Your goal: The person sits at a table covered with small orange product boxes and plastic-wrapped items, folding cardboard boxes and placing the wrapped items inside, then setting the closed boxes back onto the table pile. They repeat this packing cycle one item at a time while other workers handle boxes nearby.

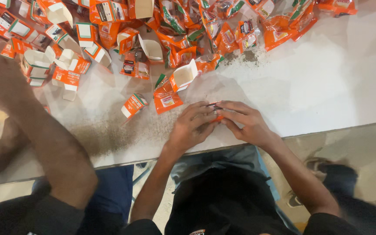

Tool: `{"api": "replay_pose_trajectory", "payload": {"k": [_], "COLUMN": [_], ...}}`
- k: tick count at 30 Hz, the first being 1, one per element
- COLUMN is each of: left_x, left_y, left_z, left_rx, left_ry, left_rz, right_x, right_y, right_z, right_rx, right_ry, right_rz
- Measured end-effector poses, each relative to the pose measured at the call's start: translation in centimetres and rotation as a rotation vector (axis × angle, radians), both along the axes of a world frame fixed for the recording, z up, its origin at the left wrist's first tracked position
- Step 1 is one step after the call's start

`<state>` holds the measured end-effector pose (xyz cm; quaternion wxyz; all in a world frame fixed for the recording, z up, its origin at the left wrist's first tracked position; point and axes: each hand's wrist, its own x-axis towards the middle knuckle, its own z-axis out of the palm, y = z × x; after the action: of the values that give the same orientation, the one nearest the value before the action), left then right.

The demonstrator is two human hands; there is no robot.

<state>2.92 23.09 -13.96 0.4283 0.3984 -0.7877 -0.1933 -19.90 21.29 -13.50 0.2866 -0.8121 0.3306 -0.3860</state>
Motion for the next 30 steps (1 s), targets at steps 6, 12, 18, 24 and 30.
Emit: {"api": "replay_pose_trajectory", "payload": {"k": [6,12,18,24,30], "left_x": [-0.2,1.2,1.2,0.5,0.0], "left_y": [0.0,0.1,0.3,0.3,0.6], "left_z": [-1.0,-0.3,0.0,-1.4,-2.2], "left_rx": [0.049,-0.013,-0.08,0.009,-0.054], "left_ry": [0.043,-0.104,-0.136,-0.039,-0.024], "left_rz": [0.04,-0.056,-0.028,0.012,0.037], "right_x": [1.3,0.9,1.0,1.3,0.4], "right_y": [0.9,1.1,0.9,1.2,1.1], "right_z": [-1.2,0.0,0.0,-0.4,0.5], "right_rx": [0.054,-0.026,-0.057,-0.052,-0.135], "right_ry": [-0.072,0.049,0.064,0.016,0.164], "right_rz": [-0.169,-0.075,-0.036,-0.094,-0.033]}}
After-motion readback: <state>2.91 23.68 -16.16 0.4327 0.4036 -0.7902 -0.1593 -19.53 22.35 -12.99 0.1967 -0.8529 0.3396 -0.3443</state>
